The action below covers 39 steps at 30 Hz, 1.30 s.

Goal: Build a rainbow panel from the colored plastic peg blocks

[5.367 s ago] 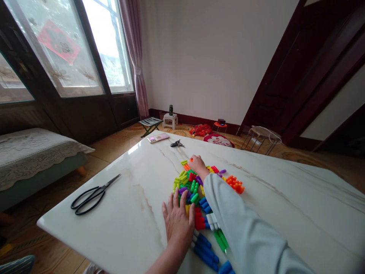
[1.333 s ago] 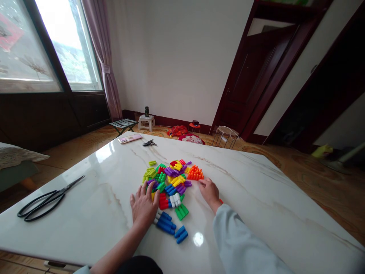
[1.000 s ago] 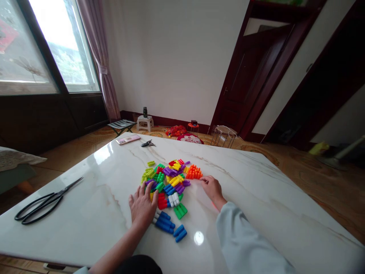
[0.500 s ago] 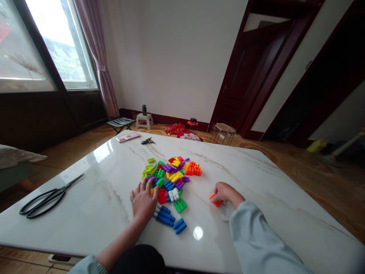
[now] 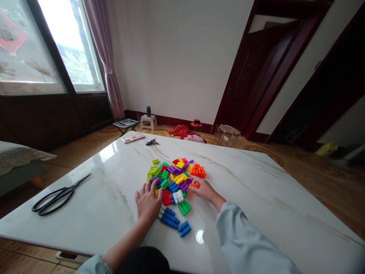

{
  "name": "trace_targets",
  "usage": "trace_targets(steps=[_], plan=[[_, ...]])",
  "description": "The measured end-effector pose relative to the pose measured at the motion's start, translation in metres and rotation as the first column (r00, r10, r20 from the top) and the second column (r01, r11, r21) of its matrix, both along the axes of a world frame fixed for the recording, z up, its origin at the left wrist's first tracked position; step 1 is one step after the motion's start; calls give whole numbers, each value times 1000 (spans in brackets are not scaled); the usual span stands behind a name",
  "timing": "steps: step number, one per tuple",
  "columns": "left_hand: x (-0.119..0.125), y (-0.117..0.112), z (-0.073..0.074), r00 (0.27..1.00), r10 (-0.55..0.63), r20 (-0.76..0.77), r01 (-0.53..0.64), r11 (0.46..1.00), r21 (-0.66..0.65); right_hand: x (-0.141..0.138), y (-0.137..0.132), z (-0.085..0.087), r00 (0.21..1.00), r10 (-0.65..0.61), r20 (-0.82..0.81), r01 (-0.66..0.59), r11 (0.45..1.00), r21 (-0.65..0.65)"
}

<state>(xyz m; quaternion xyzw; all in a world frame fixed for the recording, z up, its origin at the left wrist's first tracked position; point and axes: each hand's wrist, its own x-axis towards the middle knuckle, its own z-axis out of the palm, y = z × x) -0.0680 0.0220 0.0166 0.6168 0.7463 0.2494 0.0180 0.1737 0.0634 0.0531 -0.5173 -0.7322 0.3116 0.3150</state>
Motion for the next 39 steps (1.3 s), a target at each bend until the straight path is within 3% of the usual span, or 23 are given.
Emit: trace_targets(steps=[3, 7, 11, 14, 17, 21, 27, 31, 35, 39], plan=[[0, 0, 0, 1000, 0, -1, 0, 1000, 1, 3, 1, -2, 999, 27, -36, -29, 997, -70], [1, -1, 1, 1000, 1, 3, -1, 1000, -13, 16, -2, -2, 999, 18, -44, -30, 960, -280], [1, 0, 1, 1000, 0, 0, 0, 1000, -6, 26, -6, 0, 992, -116, -40, 95, 935, -342], [1, 0, 1, 1000, 0, -1, 0, 1000, -11, 32, -4, 0, 972, -233, -14, 221, 939, -265], [1, 0, 1, 1000, 4, 2, -4, 1000, -16, 35, 0, -2, 946, -302, 117, 309, 950, -47], [1, 0, 1, 1000, 2, 15, -2, 1000, -16, 30, 4, -3, 869, -324, 374, 264, 943, 205], [1, 0, 0, 1000, 2, 28, -1, 1000, -9, 12, 13, -6, 748, -299, 593, 218, 954, 206], [0, 0, 0, 1000, 5, 30, -4, 1000, -19, 10, 16, -9, 751, -323, 575, 236, 946, 223], [0, 1, -1, 1000, 5, 23, -4, 1000, -13, 13, 5, -4, 749, -407, 523, 262, 907, 330], [0, 1, -1, 1000, 5, 24, -5, 1000, -14, 12, -7, 0, 754, -385, 532, 200, 907, 371]])
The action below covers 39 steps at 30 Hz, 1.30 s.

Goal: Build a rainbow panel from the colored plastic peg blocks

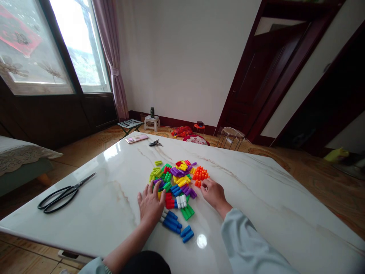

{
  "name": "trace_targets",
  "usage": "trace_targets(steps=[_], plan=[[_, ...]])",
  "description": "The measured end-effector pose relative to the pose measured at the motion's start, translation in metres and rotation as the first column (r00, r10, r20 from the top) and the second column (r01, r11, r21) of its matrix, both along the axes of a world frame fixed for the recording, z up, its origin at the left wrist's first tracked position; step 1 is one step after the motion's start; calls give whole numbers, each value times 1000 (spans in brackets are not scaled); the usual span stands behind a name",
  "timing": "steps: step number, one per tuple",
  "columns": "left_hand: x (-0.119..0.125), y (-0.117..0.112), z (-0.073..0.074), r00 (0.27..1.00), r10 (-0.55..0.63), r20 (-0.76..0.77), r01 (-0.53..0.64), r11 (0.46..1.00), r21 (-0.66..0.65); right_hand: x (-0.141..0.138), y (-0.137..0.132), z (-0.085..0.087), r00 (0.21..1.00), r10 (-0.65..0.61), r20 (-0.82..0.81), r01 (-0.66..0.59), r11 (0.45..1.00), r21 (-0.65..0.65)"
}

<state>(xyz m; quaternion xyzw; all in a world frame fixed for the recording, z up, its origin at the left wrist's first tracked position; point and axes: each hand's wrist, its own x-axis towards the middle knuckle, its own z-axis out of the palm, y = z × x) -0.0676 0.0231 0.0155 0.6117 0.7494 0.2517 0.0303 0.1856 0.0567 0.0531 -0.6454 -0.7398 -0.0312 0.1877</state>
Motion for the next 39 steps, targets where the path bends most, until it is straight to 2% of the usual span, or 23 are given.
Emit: trace_targets(steps=[5, 16, 20, 24, 31, 36, 39], plan=[[0, 0, 1, 1000, -1, 3, 1, 1000, 0, -6, -1, -5, 998, 60, -2, -60, 995, -82], [0, -1, 4, 1000, -6, 18, 6, 1000, -9, -2, 2, -16, 996, 93, 8, -92, 989, -116], [1, -1, 3, 1000, 7, 26, -7, 1000, -8, -1, -9, -26, 997, 68, -47, -74, 986, -148], [1, 1, 2, 998, 3, 56, -4, 1000, 19, -7, -25, -32, 1000, 24, -17, -27, 987, -159], [-4, 1, -3, 979, 2, 204, -19, 996, 85, -5, -31, -25, 980, 183, 83, -154, 950, -273], [-18, 4, -11, 929, -113, 352, 41, 977, 207, 0, -35, -40, 975, 191, 114, -177, 977, -119], [-29, 6, -9, 884, -192, 426, 75, 958, 277, 2, -35, -52, 974, 201, 105, -197, 979, -43]])
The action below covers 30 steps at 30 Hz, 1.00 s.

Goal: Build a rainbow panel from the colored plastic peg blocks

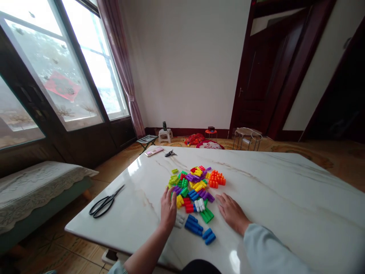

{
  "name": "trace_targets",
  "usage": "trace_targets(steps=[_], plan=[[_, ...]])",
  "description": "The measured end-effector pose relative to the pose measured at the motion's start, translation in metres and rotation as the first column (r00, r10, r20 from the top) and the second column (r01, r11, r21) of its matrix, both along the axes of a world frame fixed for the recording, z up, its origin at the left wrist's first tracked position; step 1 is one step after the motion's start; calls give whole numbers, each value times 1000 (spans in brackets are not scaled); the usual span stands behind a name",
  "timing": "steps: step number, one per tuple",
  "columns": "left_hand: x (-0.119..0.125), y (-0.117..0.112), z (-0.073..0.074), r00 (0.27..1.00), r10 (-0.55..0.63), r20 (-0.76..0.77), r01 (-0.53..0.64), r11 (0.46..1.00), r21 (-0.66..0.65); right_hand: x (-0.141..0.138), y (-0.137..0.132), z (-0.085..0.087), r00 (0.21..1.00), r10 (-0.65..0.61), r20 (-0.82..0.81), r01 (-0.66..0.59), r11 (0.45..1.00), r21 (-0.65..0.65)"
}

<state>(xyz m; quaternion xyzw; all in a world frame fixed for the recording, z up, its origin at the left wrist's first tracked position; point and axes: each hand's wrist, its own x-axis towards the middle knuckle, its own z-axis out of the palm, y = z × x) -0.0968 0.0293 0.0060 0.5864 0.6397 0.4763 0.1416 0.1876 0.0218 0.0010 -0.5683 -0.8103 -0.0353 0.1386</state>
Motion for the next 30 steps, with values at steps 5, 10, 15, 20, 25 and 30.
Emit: trace_targets(steps=[5, 10, 15, 20, 25, 30], plan=[[-14, -2, 20, 994, -103, -22, 105, 989, 107, 2, 1, -5, 999, 11, -36, -10, 999, 49], [-12, -19, 30, 928, -265, -260, 308, 941, 139, 1, -2, 1, 999, 9, -44, -6, 998, 58], [9, -35, 34, 766, -347, -541, 413, 911, 1, 1, -4, 5, 999, 3, -42, -1, 998, 59], [20, -29, 47, 687, -335, -645, 346, 931, -116, 0, -5, 7, 999, 1, -44, 1, 998, 57], [23, -11, 66, 545, -451, -707, 348, 889, -298, 0, -5, 9, 999, -6, -48, 7, 999, 37], [28, 8, 75, 476, -526, -705, 366, 847, -385, 0, -5, 8, 998, -10, -70, 11, 1000, 19]])
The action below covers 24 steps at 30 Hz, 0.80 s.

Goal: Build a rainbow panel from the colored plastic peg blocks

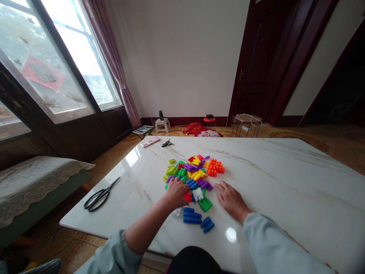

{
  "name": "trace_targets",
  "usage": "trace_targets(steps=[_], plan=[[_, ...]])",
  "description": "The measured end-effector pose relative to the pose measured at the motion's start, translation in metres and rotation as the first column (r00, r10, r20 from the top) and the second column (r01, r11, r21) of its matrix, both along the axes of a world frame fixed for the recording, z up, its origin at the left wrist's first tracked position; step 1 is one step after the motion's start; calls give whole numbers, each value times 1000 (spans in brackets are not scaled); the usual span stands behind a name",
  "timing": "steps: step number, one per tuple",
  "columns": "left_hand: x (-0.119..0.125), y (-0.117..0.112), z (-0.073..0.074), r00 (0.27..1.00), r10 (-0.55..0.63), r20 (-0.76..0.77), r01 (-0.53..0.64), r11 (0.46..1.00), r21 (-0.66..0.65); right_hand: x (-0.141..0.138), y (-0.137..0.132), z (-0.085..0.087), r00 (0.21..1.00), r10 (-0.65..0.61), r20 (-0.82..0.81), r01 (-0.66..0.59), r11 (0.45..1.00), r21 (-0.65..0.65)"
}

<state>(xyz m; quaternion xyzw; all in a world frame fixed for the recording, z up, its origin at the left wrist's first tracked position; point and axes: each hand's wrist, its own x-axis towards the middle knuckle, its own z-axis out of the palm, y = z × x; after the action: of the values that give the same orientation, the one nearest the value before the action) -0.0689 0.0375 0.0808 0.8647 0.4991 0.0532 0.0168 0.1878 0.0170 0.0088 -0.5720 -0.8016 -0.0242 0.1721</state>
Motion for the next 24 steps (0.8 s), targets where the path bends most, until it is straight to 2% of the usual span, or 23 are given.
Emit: trace_targets(steps=[4, 9, 15, 21, 24], plan=[[0, 6, 0, 993, -51, 108, 55, 998, -36, 0, 1, -1, 1000, -7, -13, 7, 1000, 0], [-8, -4, 5, 990, -79, 116, 79, 997, 9, -1, 0, 1, 1000, 0, -13, 0, 1000, -4], [-25, -7, 0, 980, -19, 197, -2, 994, 107, -2, -1, 4, 1000, 2, -18, -2, 1000, -4], [-22, 2, -8, 979, 15, 201, -36, 994, 103, -1, -1, 2, 1000, 1, -15, -1, 1000, 10], [-21, 7, -7, 956, -5, 293, -31, 992, 118, 0, 0, 1, 1000, -1, -10, 1, 1000, 7]])
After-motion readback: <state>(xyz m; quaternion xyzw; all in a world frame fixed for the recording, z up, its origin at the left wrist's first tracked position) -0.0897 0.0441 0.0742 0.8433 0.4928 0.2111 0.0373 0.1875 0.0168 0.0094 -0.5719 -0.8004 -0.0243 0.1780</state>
